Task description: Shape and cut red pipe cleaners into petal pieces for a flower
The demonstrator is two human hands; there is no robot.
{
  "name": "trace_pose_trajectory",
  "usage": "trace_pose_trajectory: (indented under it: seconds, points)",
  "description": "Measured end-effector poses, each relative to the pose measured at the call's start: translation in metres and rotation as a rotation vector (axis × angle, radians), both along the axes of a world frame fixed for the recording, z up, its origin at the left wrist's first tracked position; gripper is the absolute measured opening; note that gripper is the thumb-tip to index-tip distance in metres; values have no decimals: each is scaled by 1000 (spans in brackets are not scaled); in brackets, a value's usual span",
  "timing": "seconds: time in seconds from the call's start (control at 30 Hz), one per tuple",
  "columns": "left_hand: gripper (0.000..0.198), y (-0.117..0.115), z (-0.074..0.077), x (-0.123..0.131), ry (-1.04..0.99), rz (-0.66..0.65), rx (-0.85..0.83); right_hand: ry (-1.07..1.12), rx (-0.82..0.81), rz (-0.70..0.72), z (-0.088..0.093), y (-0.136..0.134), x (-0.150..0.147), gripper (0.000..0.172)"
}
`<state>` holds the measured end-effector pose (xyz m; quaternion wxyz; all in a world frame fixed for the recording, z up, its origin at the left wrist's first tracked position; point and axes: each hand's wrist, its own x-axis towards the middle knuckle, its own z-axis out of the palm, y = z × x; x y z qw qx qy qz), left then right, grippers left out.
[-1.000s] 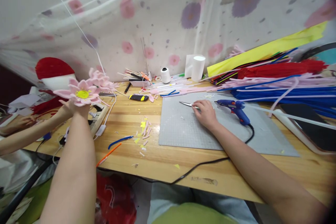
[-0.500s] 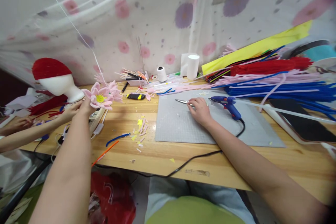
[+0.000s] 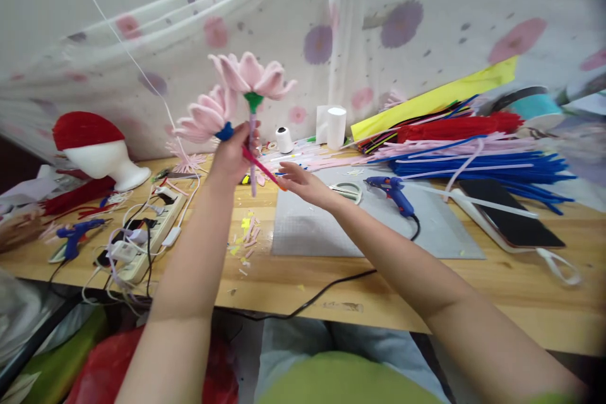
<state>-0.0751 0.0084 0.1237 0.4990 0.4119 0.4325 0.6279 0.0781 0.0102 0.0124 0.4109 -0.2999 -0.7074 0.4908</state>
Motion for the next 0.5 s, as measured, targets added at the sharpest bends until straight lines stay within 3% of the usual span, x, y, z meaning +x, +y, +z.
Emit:
trace_pose_trajectory:
  seconds: [0.13,0.27,0.33,0.4,0.5]
  points:
    - [13,3,-26,48,-210,-69,-121,141,-232,107,-3,-16,0,39]
    - [13,8,-50,69,-352,-53,-174,165,-320,166,-21,-28,15,44]
    - [14,7,-57,77,-338,-77,-158,193,-372,192,-19,-30,23,43]
    - [19,1,-62,84,-260,-140,-112,207,-423,136,-5,-31,35,41]
    - [28,-9,-68,89,-118,-242,-24,169,-343,-79,35,-35,71,36]
